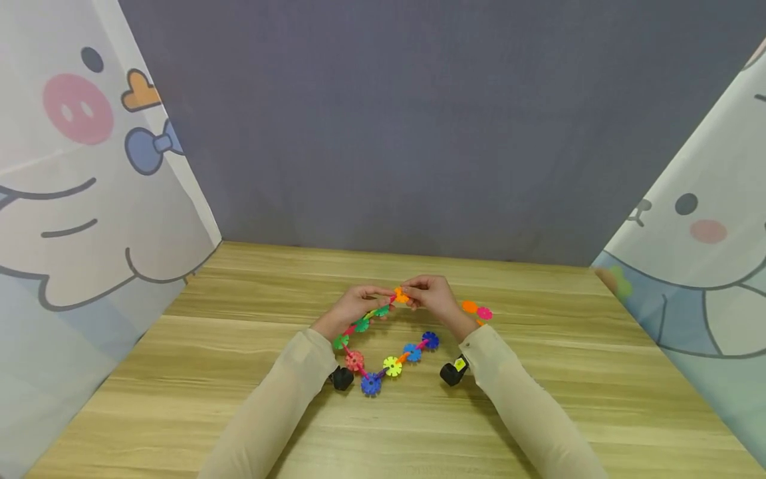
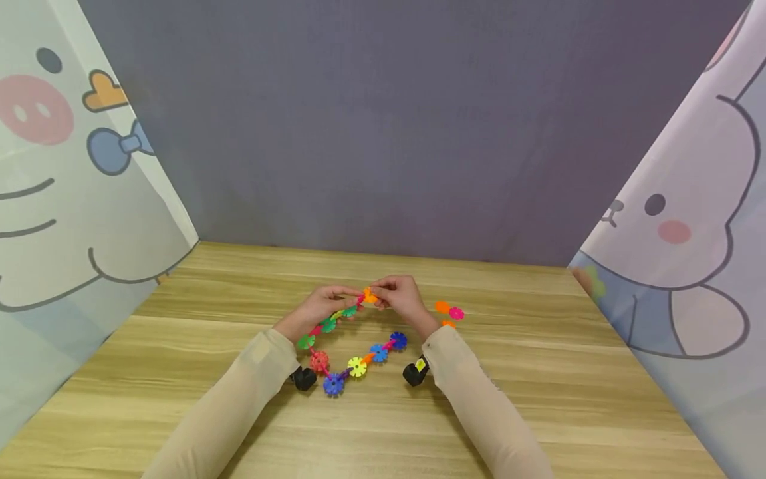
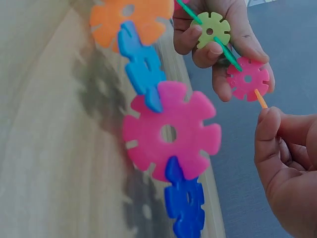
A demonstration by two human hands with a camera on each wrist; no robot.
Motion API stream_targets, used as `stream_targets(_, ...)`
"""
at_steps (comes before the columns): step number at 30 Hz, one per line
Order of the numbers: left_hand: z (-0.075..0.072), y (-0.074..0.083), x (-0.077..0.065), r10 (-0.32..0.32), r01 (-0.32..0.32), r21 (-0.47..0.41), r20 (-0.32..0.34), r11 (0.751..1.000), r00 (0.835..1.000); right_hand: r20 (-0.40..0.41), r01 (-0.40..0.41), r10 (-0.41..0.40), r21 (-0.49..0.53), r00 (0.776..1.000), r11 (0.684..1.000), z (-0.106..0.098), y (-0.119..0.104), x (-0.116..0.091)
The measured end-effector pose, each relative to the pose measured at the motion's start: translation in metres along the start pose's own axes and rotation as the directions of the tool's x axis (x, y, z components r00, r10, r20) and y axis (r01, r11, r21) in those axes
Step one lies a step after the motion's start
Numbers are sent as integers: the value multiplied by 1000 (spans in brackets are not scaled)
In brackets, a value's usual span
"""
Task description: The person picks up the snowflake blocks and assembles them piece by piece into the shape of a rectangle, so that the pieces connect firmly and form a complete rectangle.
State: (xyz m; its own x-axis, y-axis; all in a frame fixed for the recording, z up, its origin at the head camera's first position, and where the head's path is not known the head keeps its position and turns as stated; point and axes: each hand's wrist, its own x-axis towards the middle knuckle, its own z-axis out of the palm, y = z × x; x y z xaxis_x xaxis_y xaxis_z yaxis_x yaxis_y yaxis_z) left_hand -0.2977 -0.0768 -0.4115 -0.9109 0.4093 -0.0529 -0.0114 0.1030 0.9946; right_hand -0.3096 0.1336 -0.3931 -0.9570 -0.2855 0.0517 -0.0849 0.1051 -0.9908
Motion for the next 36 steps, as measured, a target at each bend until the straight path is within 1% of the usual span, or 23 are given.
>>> stream_targets(5,1,0,0,4,-4,-9,-7,1000,1000,-19,-7,6,-9,1000,1000,2,0,0)
stream_targets(12,0,1,2,-30,29,-14,-30,999,999,-34,-11,11,-2,999,1000,4,-2,2)
stream_targets(17,1,3,2,-22,22,5,-56,1000,998,-29,-3,1,-39,1000,999,8,-5,3)
stream_targets(22,4,6,0,-10,12,23,-72,1000,997,-43,1,-3,-42,999,999,7,-8,3)
stream_targets(25,5,7,-1,-6,8,26,-67,1000,998,-26,-9,8,-44,1000,999,5,-8,4)
stream_targets(30,4,7,-3,-6,6,5,-45,1000,999,29,-19,20,-39,999,999,2,-9,6)
stream_targets(32,4,6,-3,-4,4,-7,-39,1000,999,48,-19,21,-44,999,999,-1,-10,6)
stream_targets(36,4,4,-2,-1,0,-28,-45,1000,999,60,-17,20,-56,998,998,-9,-10,4)
